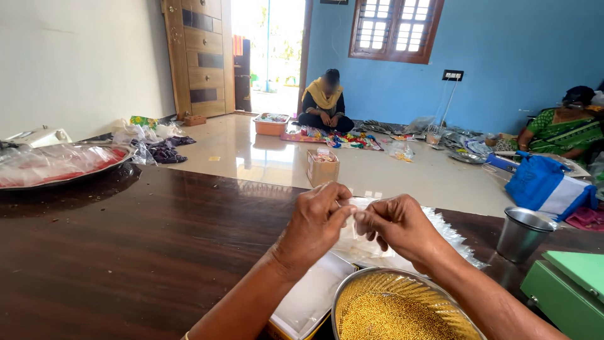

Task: The person fills small clear plastic pouches with yellow beads from a large metal bowl, seals each pouch by hand, and sets filled pouches aside, occasionally weighing a pouch on a green digital scale. Other workers do similar bead work on the floor in the background.

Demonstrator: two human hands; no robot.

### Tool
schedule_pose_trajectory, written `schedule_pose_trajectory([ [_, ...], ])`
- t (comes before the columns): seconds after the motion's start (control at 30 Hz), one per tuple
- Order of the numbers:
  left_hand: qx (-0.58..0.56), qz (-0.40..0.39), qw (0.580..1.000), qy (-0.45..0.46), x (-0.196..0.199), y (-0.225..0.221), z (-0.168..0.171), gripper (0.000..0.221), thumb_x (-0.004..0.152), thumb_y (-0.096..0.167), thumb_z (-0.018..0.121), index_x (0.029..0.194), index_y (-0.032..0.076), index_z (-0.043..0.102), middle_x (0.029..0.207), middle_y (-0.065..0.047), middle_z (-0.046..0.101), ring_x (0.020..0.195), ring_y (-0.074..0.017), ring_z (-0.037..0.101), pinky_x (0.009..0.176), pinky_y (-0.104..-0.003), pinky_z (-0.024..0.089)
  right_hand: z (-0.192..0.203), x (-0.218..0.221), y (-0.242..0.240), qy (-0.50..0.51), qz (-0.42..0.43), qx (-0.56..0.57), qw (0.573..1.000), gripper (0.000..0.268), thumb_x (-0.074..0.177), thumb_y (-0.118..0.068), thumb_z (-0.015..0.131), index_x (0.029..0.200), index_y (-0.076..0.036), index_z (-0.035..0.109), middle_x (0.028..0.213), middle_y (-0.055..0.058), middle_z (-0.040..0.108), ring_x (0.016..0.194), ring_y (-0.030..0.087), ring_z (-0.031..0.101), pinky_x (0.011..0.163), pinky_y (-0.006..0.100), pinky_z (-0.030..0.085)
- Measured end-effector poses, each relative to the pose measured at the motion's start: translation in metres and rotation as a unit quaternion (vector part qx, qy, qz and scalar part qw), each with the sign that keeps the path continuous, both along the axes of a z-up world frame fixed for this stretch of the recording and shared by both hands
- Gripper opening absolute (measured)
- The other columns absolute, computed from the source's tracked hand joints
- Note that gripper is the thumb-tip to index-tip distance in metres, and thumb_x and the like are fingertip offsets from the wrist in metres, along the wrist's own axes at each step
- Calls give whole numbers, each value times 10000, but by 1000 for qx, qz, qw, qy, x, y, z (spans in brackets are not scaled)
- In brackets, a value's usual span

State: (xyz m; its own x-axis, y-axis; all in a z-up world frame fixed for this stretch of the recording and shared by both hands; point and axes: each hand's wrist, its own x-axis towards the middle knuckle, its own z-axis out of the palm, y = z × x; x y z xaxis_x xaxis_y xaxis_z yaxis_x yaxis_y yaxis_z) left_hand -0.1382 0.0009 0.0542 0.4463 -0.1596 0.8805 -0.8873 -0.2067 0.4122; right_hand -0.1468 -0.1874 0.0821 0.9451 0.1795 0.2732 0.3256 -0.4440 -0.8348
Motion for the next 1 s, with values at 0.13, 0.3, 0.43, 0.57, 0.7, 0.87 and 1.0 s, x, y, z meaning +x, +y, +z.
schedule_pose_trajectory([
  [0.13,4,-23,1000,14,0,7,7,106,907,-36,664,1008,-19,635,753,-99,707,645,-130,717,577,-306,568,2,8,-7,65,4,87,994,269,935,-162,627,785,-19,799,657,129,749,478,179,576,442,324,483],
  [0.3,59,-13,998,-23,-11,11,11,127,902,-113,566,993,-30,598,777,-120,629,662,-161,634,595,-361,509,1,5,-6,43,20,47,998,224,896,-107,662,778,21,804,671,111,751,519,145,599,451,297,488],
  [0.43,86,-19,991,-103,-13,12,9,182,893,-125,524,987,-14,634,881,-113,647,777,-150,663,648,-365,519,4,0,-3,31,11,30,999,206,881,-106,691,761,18,804,658,95,750,524,122,589,445,292,464],
  [0.57,96,-13,994,-56,-21,7,14,99,846,-72,607,898,-11,664,854,-109,625,710,-160,658,577,-344,529,3,-3,-1,-11,-27,-18,999,138,836,-96,779,750,11,792,618,91,704,519,118,540,444,286,435],
  [0.7,91,-15,996,-14,-18,5,14,162,855,2,718,830,-19,559,815,-103,579,644,-174,643,538,-332,535,0,-7,3,-39,-19,-29,999,251,906,-149,701,725,9,770,617,49,705,540,77,571,433,267,443],
  [0.87,121,8,991,-53,-17,10,10,150,818,-81,610,895,-16,499,832,-132,558,694,-257,628,606,-393,499,0,-8,5,-28,-49,-13,998,267,915,-131,668,714,20,759,598,71,703,522,92,610,415,272,465],
  [1.0,154,-3,979,-131,-15,10,5,164,821,-111,544,955,-16,554,905,-150,581,786,-309,649,702,-422,508,-2,-2,1,-49,-72,-9,996,245,893,-97,666,705,26,765,610,86,716,502,98,597,408,275,452],
])
